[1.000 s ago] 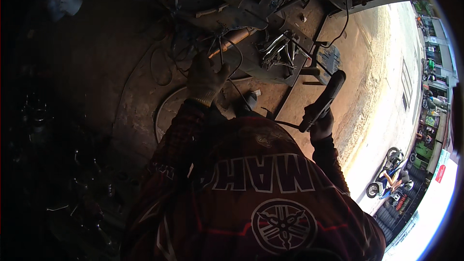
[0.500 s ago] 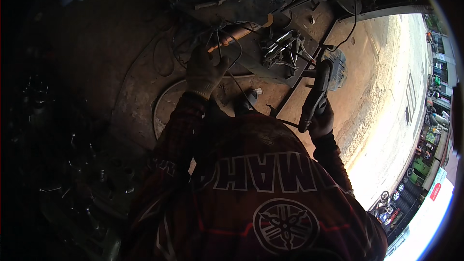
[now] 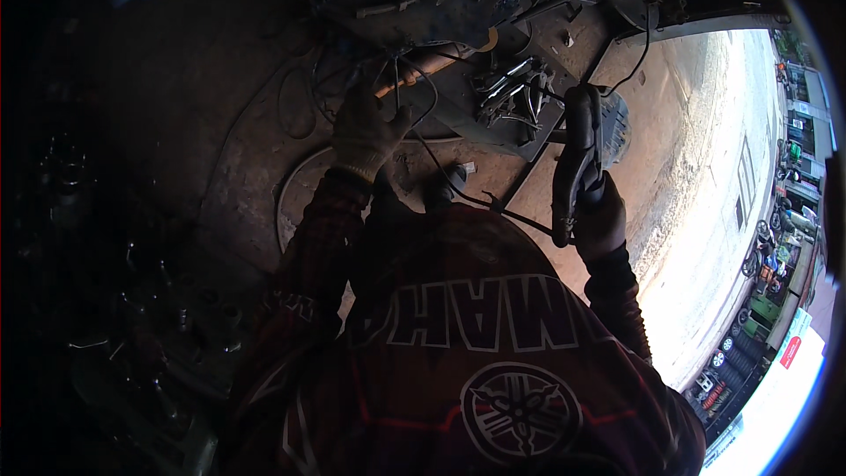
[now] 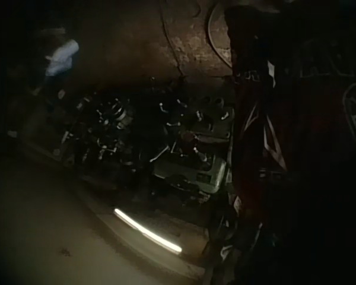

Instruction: The person welds metal rods into a frame using a welding electrode holder and then taps the welded joints with a chipping hammer.

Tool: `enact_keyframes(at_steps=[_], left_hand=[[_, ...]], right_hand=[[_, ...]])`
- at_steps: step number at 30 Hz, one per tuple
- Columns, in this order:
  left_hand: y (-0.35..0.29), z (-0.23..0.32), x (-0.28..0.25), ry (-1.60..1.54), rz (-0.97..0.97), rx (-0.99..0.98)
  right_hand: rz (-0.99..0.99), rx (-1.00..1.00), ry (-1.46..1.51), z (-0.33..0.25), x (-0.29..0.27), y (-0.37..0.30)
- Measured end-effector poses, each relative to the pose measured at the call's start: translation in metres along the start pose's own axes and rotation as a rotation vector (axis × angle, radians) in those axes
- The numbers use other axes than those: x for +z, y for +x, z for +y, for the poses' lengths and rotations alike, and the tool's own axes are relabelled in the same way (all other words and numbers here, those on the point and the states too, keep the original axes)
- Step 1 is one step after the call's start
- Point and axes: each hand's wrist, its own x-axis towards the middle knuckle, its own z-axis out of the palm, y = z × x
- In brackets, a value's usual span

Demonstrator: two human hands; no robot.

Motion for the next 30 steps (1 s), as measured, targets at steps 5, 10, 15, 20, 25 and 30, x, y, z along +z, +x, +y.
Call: enact_keyframes(at_steps=[5, 10, 15, 20, 25, 30], left_hand=[[0.001, -0.001, 0.000, 0.008, 0.001, -0.009], [0.000, -0.003, 0.002, 0.023, -0.006, -0.014], [0.000, 0.000, 0.001, -0.038, -0.124, -0.146], [0.005, -0.002, -0.002, -0.025, -0.058, -0.044], [0.001, 0.012, -0.015, -0.046, -0.195, -0.149], [-0.014, 0.003, -0.009, -0.085, -0.091, -0.071]], right_hand=[[0.008, 0.007, 0.062, 0.001, 0.001, -0.002], [-0.049, 0.149, 0.356, 0.001, 0.002, -0.005], [-0.007, 0.019, -0.033, -0.013, 0.000, -0.010], [0.005, -0.043, -0.161, -0.024, 0.004, -0.012], [0.094, 0.098, 0.225, 0.002, 0.010, -0.023], [0.049, -0.039, 0.068, 0.005, 0.013, -0.024]])
